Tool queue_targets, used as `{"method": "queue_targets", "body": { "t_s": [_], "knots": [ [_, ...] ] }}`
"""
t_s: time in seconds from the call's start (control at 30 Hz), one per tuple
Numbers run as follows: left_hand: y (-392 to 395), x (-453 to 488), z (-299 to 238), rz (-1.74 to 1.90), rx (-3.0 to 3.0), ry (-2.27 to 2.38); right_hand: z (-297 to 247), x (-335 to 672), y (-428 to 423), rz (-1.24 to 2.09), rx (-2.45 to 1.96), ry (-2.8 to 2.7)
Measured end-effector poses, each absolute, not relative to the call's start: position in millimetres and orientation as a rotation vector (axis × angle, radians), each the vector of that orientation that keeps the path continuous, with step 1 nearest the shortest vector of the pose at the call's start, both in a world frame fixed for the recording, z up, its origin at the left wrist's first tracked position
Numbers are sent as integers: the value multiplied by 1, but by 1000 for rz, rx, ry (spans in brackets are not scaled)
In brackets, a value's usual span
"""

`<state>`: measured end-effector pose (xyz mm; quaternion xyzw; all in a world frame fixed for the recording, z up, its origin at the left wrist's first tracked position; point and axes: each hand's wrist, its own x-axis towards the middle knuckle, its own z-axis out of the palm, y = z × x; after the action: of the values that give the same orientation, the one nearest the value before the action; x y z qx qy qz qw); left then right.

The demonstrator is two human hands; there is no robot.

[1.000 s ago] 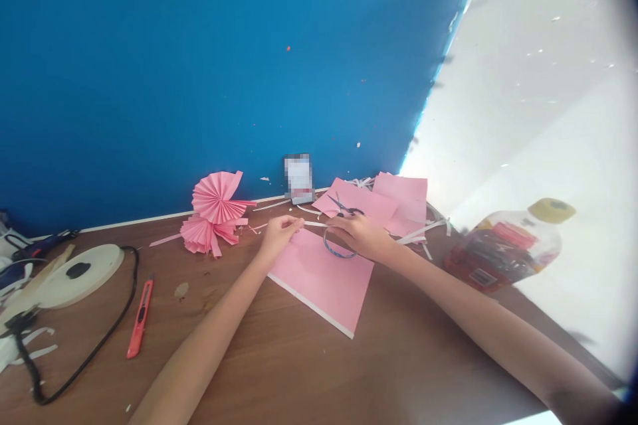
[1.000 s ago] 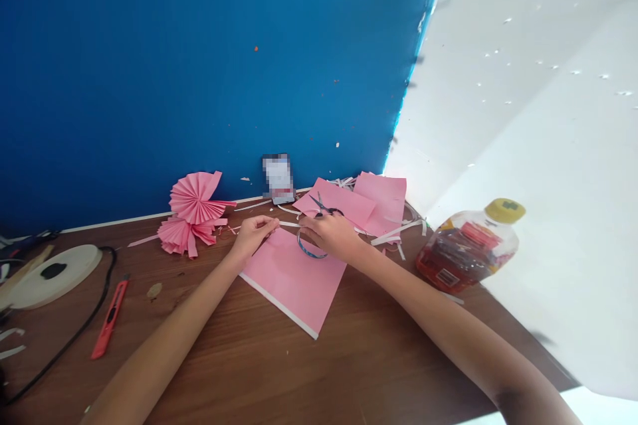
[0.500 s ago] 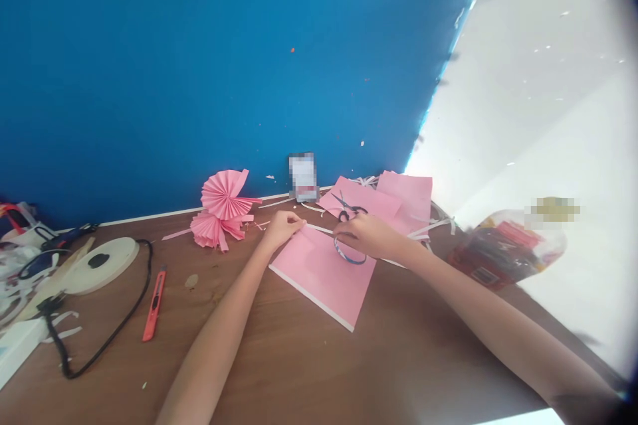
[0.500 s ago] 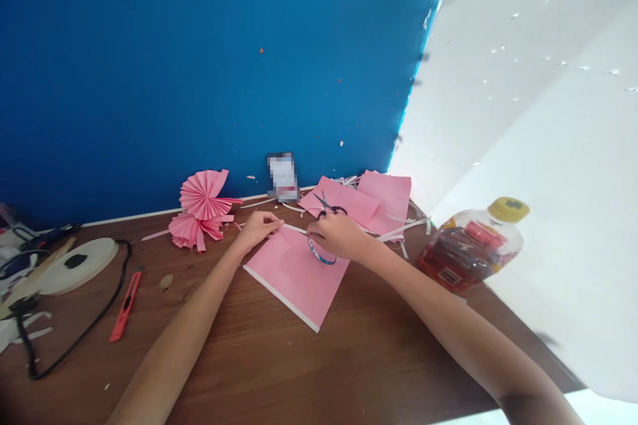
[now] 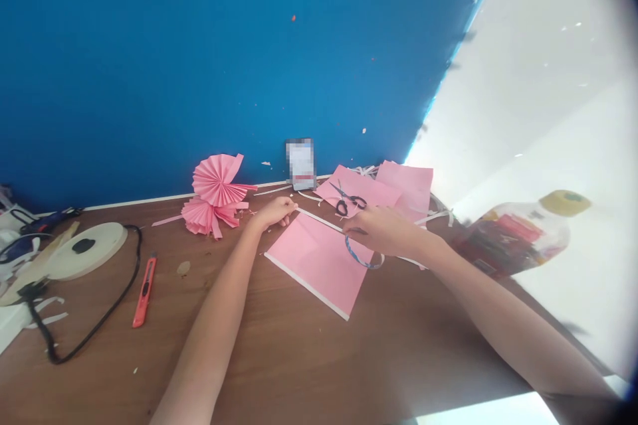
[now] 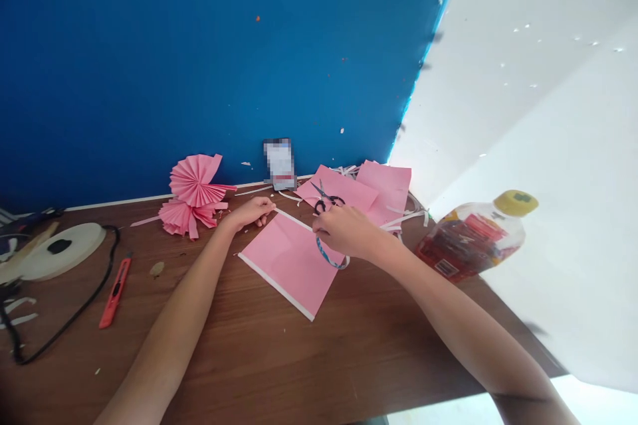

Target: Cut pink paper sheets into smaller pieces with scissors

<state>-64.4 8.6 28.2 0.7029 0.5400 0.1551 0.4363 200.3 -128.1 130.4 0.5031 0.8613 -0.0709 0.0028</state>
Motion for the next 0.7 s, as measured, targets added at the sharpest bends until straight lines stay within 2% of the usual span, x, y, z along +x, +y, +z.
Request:
{"method": "queue_targets", "body": {
  "t_s": [0.33, 0.7],
  "knots": [
    [12, -60, 23, 452, 1699, 1357, 163, 198, -141, -218, 1591, 2673],
    [9, -53, 21, 530, 1683, 1414, 152, 218, -138, -343, 1482, 2579]
  ]
}}
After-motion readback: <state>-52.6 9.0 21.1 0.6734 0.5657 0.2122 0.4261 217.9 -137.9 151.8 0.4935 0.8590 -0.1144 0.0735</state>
